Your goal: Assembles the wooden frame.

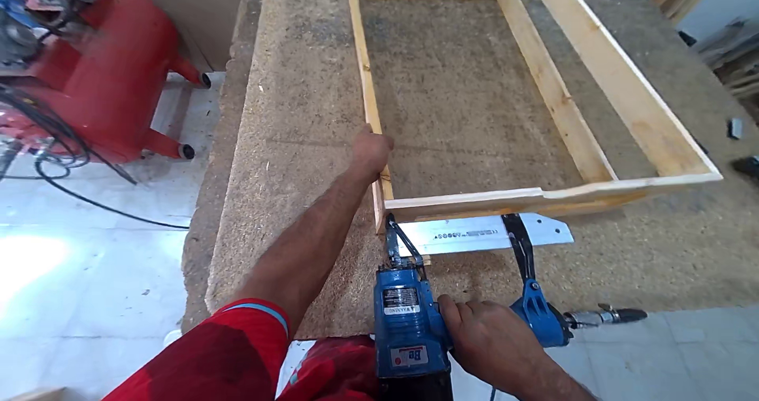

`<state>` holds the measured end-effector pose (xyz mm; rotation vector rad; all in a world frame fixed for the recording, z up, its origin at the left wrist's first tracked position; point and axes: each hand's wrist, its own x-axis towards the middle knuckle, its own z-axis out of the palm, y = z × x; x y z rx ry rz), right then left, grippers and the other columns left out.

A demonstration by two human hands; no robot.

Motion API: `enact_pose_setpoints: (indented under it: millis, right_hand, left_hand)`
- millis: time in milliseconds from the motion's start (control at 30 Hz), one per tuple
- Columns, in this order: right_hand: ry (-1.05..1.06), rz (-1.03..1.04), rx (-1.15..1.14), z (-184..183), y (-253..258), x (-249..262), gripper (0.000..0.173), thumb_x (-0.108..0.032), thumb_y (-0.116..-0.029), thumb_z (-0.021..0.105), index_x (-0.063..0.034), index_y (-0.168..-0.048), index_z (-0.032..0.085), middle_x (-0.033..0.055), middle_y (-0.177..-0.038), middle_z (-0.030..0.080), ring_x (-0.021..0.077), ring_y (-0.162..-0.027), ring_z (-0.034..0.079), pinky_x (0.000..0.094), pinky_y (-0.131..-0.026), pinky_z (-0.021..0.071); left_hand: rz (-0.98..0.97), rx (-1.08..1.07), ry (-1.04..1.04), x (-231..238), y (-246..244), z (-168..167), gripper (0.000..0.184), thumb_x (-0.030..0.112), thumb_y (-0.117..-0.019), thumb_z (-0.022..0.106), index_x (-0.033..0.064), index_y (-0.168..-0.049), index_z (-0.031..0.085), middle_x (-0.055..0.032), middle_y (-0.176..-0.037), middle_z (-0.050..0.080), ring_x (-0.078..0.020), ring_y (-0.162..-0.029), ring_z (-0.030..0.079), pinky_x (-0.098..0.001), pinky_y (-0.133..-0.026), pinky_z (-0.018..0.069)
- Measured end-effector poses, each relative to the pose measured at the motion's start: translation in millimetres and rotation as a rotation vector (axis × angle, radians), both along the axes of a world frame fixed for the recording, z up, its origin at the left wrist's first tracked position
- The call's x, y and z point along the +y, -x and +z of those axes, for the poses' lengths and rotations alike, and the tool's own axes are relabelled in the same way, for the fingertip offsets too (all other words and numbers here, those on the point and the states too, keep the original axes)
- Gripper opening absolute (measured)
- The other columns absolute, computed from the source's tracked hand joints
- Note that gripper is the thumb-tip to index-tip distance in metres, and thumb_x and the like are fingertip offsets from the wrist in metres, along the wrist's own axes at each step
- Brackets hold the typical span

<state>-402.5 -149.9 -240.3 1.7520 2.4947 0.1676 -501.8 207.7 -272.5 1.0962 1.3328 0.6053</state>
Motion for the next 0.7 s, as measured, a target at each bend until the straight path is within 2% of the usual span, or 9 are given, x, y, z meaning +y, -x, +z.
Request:
enact_pose_setpoints:
  millis: [100,167,267,300,467,700]
  right_hand:
    - [-0.042,0.033,0.036,-13,-5,-3,0.048,-0.025,-0.0778,0.069,-0.0028,-0.12,0.062,0.0014,-0.058,0.056,0.0209,-0.046,0.059,0.0369,-0.04,0.0476]
    - [-0.019,0.04,0.063,-15,-7,-7,0.053,-0.027,-0.0763,0.071,-0.0024,-0.122,0.062,0.002,-0.06,0.059,0.0214,-0.048,0.061,0.0374,-0.042,0.0492]
    - [-0.016,0.065,0.091,-15,-7,-5,0.053,-0.028,-0.0788,0.069,-0.0013,-0.124,0.062,0.0029,-0.062,0.061,0.0214,-0.049,0.062,0.0376,-0.042,0.0495]
    - [-0.025,0.071,0.092,-16,-7,-4,0.052,-0.028,-0.0801,0.067,-0.0011,-0.124,0.062,0.0031,-0.062,0.062,0.0214,-0.049,0.062,0.0376,-0.042,0.0499]
    - [-0.085,0.083,0.071,-22,-7,0,0.05,-0.029,-0.0813,0.064,-0.0015,-0.123,0.062,0.0016,-0.06,0.06,0.0203,-0.048,0.06,0.0364,-0.042,0.0485]
    - [-0.09,0.079,0.054,-24,-7,-1,0.05,-0.028,-0.0803,0.065,-0.0017,-0.123,0.062,0.0014,-0.061,0.059,0.0201,-0.049,0.061,0.0357,-0.043,0.0491]
  left_hand:
    - [-0.011,0.054,-0.036,-2,4,5,0.055,0.014,-0.086,0.069,0.011,-0.138,0.053,-0.0166,-0.105,0.065,-0.0281,-0.073,0.064,-0.049,-0.06,0.0564]
    - [-0.032,0.095,-0.038,-4,5,7,0.054,0.018,-0.0873,0.069,0.0117,-0.139,0.053,-0.0163,-0.108,0.065,-0.0289,-0.082,0.065,-0.0504,-0.066,0.0567]
    - [-0.058,0.107,-0.064,1,5,3,0.057,0.02,-0.0849,0.071,0.0121,-0.139,0.054,-0.0183,-0.116,0.067,-0.0348,-0.104,0.067,-0.0594,-0.081,0.0569]
    - [-0.062,0.107,-0.069,2,5,1,0.059,0.021,-0.0842,0.071,0.0125,-0.14,0.053,-0.0183,-0.116,0.067,-0.0352,-0.106,0.067,-0.0601,-0.081,0.0569]
    - [-0.072,0.086,-0.056,4,3,0,0.057,0.02,-0.0857,0.069,0.011,-0.139,0.051,-0.0174,-0.11,0.066,-0.032,-0.092,0.067,-0.0548,-0.072,0.0559]
    - [-0.062,0.041,-0.05,5,3,-5,0.053,0.017,-0.0858,0.069,0.0101,-0.136,0.052,-0.0137,-0.1,0.064,-0.0254,-0.076,0.062,-0.0458,-0.063,0.0532]
